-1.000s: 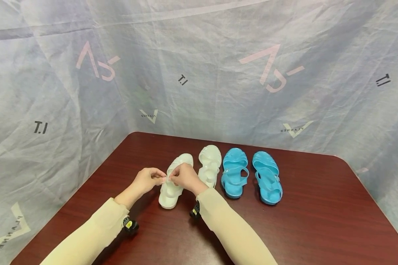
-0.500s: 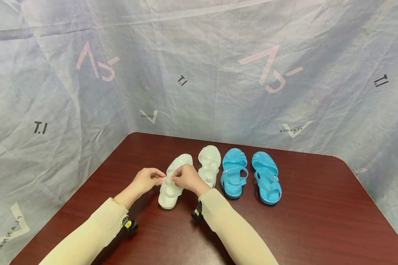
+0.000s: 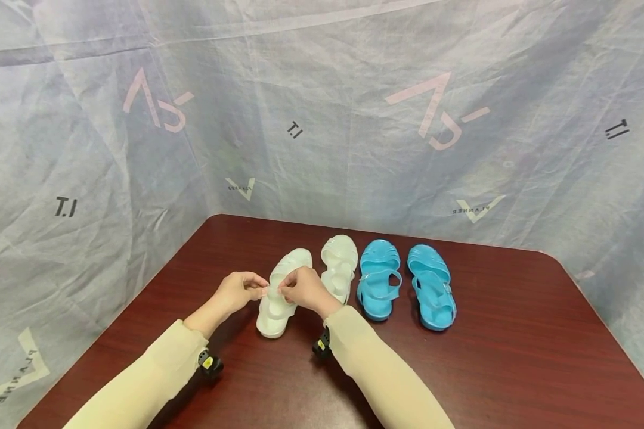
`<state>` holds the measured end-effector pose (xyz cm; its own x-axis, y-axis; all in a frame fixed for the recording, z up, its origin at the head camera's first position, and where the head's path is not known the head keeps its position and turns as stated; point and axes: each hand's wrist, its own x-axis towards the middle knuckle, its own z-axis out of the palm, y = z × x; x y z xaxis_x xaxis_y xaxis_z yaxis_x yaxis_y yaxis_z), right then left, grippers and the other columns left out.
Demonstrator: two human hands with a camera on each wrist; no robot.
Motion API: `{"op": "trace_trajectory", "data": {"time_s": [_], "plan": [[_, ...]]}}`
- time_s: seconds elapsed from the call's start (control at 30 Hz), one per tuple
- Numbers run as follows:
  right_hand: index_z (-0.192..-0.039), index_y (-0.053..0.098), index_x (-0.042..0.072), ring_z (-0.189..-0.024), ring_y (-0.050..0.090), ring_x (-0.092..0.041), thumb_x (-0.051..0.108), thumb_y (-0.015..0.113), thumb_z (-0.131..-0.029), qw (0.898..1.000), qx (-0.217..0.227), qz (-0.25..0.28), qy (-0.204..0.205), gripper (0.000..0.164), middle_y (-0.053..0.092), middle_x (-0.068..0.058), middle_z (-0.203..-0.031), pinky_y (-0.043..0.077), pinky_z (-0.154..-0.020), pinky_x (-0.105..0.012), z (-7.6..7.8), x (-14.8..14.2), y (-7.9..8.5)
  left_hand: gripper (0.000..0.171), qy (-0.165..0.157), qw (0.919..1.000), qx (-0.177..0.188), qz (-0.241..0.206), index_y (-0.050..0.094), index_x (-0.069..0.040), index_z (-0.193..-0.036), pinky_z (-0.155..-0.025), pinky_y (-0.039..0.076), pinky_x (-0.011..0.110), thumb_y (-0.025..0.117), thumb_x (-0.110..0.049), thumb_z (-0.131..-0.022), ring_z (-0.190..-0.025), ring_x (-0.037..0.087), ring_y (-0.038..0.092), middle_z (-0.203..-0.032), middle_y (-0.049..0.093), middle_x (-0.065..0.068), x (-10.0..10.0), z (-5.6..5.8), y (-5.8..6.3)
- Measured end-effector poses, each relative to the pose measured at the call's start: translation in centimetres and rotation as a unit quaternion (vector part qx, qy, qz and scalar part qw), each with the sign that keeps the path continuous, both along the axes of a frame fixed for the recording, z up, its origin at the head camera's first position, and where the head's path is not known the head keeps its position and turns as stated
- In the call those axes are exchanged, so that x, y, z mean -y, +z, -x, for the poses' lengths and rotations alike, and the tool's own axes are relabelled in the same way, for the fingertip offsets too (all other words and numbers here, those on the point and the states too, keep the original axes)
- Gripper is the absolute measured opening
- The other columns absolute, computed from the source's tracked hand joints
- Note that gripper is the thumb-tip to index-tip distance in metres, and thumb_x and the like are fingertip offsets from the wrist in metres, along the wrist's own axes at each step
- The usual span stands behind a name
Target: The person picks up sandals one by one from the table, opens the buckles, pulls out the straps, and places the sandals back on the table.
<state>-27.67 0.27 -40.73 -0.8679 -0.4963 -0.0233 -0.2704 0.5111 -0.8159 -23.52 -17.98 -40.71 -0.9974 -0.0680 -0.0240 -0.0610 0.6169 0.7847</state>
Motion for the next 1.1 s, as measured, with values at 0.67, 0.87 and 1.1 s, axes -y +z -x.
{"op": "trace_trajectory", "data": {"time_s": [0.67, 0.87, 1.1], "plan": [[-0.093, 0.074, 0.0, -0.07, 0.072, -0.021, 0.008, 0.066, -0.092, 0.998, 0.044, 0.037, -0.005, 0.012, 0.072, -0.012, -0.077, 0.059, -0.067, -0.032, 0.1, -0.9, -0.3, 0.011, 0.015, 0.9984, 0.024, -0.048, 0.072, -0.002, -0.097, -0.07, 0.056, 0.032, 0.07, -0.005, -0.087, -0.072, 0.014, 0.066, -0.085, 0.071, 0.008, 0.4, -0.1, 0.1], [-0.093, 0.073, -0.001, -0.067, 0.071, -0.018, 0.008, 0.063, -0.093, 0.997, 0.049, 0.054, -0.014, 0.013, 0.07, -0.012, -0.075, 0.059, -0.066, -0.03, 0.2, -1.1, -0.2, 0.012, 0.017, 0.9965, 0.029, -0.077, 0.071, 0.001, -0.098, -0.075, 0.058, 0.034, 0.07, -0.003, -0.087, -0.075, 0.018, 0.069, -0.087, 0.071, 0.012, 0.4, -0.1, 0.2], [-0.093, 0.072, -0.002, -0.066, 0.071, -0.019, 0.007, 0.063, -0.093, 0.996, 0.047, 0.076, -0.027, 0.012, 0.07, -0.012, -0.075, 0.059, -0.065, -0.03, 0.1, -1.1, -0.3, 0.014, 0.025, 0.9953, 0.032, -0.088, 0.07, 0.003, -0.098, -0.075, 0.059, 0.036, 0.071, -0.004, -0.087, -0.076, 0.023, 0.071, -0.085, 0.071, 0.012, 0.5, -0.3, 0.2]]}}
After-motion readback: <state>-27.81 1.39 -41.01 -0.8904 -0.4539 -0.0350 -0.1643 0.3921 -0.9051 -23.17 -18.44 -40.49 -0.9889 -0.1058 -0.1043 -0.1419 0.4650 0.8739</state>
